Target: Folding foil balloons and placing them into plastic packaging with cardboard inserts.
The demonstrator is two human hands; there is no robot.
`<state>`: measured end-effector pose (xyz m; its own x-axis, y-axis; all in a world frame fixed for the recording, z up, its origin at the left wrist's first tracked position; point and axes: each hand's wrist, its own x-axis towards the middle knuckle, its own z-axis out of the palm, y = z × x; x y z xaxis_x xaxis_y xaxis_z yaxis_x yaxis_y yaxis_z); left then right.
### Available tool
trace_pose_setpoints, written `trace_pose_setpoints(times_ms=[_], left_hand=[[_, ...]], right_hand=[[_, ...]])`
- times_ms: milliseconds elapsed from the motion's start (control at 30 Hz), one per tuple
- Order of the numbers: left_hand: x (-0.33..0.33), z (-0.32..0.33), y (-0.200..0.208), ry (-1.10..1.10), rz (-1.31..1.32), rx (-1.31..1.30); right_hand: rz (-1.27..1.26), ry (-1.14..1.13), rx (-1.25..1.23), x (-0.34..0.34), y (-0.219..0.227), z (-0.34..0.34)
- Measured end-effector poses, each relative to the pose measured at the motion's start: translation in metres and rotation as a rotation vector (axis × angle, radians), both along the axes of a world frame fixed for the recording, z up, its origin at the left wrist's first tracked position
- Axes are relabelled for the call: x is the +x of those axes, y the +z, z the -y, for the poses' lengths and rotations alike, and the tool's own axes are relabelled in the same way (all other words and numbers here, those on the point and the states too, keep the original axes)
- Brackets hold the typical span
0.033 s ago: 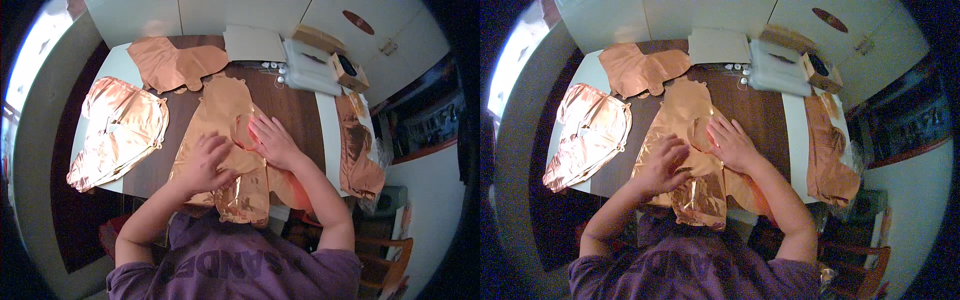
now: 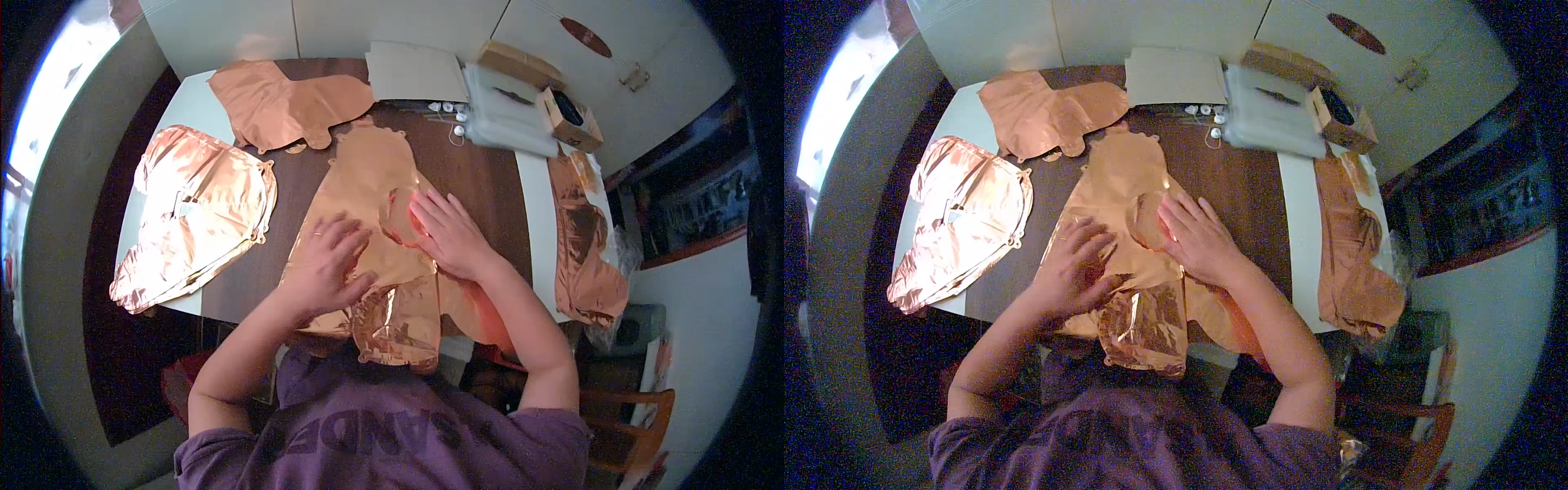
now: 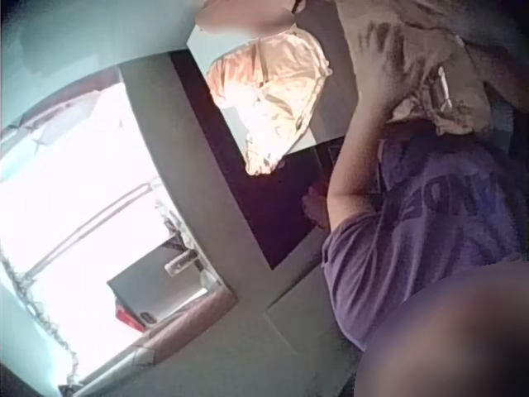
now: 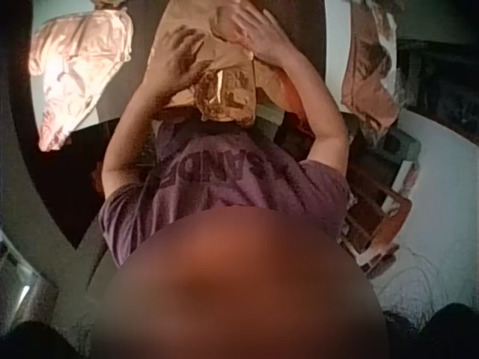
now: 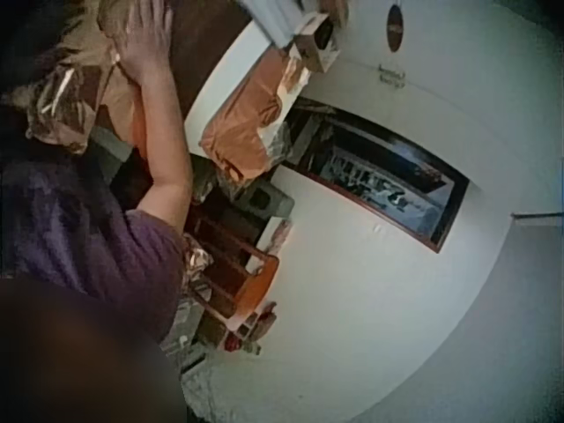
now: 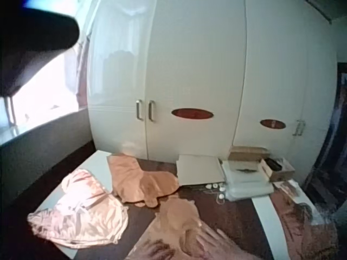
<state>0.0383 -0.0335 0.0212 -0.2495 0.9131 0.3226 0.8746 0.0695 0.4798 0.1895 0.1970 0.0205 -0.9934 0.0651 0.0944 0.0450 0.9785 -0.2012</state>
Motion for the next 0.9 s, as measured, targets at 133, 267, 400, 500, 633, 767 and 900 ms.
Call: trace_pose_setpoints(times_ms=[133,267,400,500,633,767,900], left_hand=[[-0.021,0.034,0.006,0.09,-0.09,-0.127],[-0.03,0.037,0.004,0.005,-0.127,-0.117],[-0.042,0.022,0.007,-0.062,-0.155,-0.1],[-0.041,0.013,0.012,-0.075,-0.213,-0.114],[-0.035,0.012,0.008,-0.043,-0.206,-0.122],[-0.036,0.012,0.003,-0.037,-0.2,-0.135],[-0.037,0.013,-0.002,-0.045,-0.168,-0.099]], right_hand=[[0.023,-0.167,-0.049,0.022,-0.001,0.002],[0.002,-0.164,-0.035,0.041,-0.002,0.007],[-0.017,-0.165,-0.052,0.051,-0.001,0.014],[-0.079,-0.165,0.007,0.047,-0.008,0.01],[-0.096,-0.098,0.027,0.016,-0.01,0.009],[-0.108,-0.138,-0.019,0.011,-0.016,0.003],[-0.078,-0.18,-0.055,0.016,-0.016,0.002]])
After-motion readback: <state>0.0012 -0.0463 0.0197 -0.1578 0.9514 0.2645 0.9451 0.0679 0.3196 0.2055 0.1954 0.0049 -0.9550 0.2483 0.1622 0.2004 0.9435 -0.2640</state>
